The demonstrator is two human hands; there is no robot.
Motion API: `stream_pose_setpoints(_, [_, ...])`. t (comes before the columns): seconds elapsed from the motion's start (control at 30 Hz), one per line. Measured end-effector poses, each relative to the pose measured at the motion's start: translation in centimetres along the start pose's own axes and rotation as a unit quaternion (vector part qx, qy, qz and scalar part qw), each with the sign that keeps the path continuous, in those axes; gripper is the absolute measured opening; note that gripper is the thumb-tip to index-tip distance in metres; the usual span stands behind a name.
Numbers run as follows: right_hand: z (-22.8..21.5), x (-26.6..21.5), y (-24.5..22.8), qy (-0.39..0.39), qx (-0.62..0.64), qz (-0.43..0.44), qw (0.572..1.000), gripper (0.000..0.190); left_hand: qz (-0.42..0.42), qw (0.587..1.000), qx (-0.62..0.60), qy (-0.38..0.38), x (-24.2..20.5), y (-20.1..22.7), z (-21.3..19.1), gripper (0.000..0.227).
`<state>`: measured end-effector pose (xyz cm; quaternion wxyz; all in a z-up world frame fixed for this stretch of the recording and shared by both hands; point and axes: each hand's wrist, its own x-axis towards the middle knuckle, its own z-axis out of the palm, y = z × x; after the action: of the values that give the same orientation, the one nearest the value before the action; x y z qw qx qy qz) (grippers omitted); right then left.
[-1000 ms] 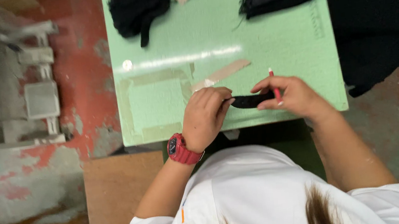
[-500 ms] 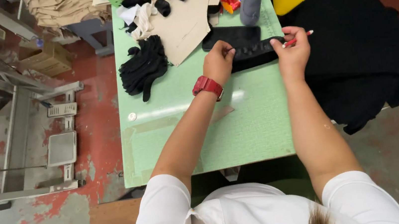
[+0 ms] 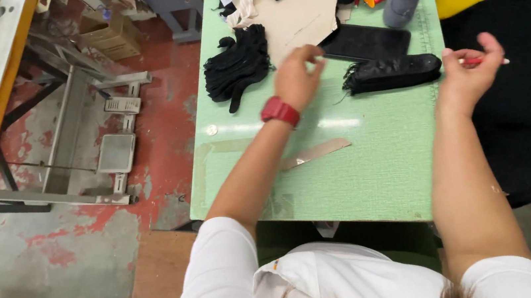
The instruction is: The person marks a piece of black fabric with a red pencil, using a small wooden template to guide the shape. They repeatedly pick up the fabric, align the template, draw along the edge, and then set the fabric aside on the table.
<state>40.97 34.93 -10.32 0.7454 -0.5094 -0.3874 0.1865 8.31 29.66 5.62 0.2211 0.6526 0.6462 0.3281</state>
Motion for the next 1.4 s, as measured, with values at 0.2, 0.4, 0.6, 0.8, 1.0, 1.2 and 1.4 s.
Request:
stream_pose_setpoints(0.2, [-0.3, -0.1, 0.1, 0.036, 0.017, -0.025, 0.999, 0.056, 0.128, 0.952, 0.266, 0.074, 1.4, -12.5, -9.2, 0.029])
stream_pose_setpoints(0.4, [0.2, 0.1, -1.2, 0.088, 0.078, 0.077, 0.99, 0.025, 0.258, 0.886, 0.377, 0.077, -0.2, -17.9, -8.4, 0.025])
stream_pose_setpoints(0.6, [0.6, -0.9, -4.9, 0.1, 0.104, 0.118, 0.983, 0.016, 0.361, 0.797, 0.453, 0.172, 2.0, -19.6, -6.9, 0.015])
stream_pose_setpoints(0.8, [0.8, -1.0, -5.8, 0.076, 0.097, 0.113, 0.986, 0.014, 0.336, 0.829, 0.415, 0.163, 1.2, -17.6, -8.1, 0.022])
stream_pose_setpoints(1.0, [0.6, -1.0, -6.4, 0.072, 0.093, 0.101, 0.988, 0.009, 0.348, 0.855, 0.351, 0.157, 0.4, -18.0, -8.8, 0.011])
stream_pose_setpoints(1.2, [-2.4, -3.2, -17.0, 0.09, 0.156, 0.007, 0.984, 0.007, 0.237, 0.932, 0.096, 0.256, -6.5, -9.3, -13.2, 0.006])
stream_pose_setpoints(1.4, [-0.8, -18.4, -27.5, -0.275, 0.106, 0.11, 0.949, 0.026, 0.001, 0.873, -0.479, 0.086, -16.0, -5.7, -7.1, 0.014])
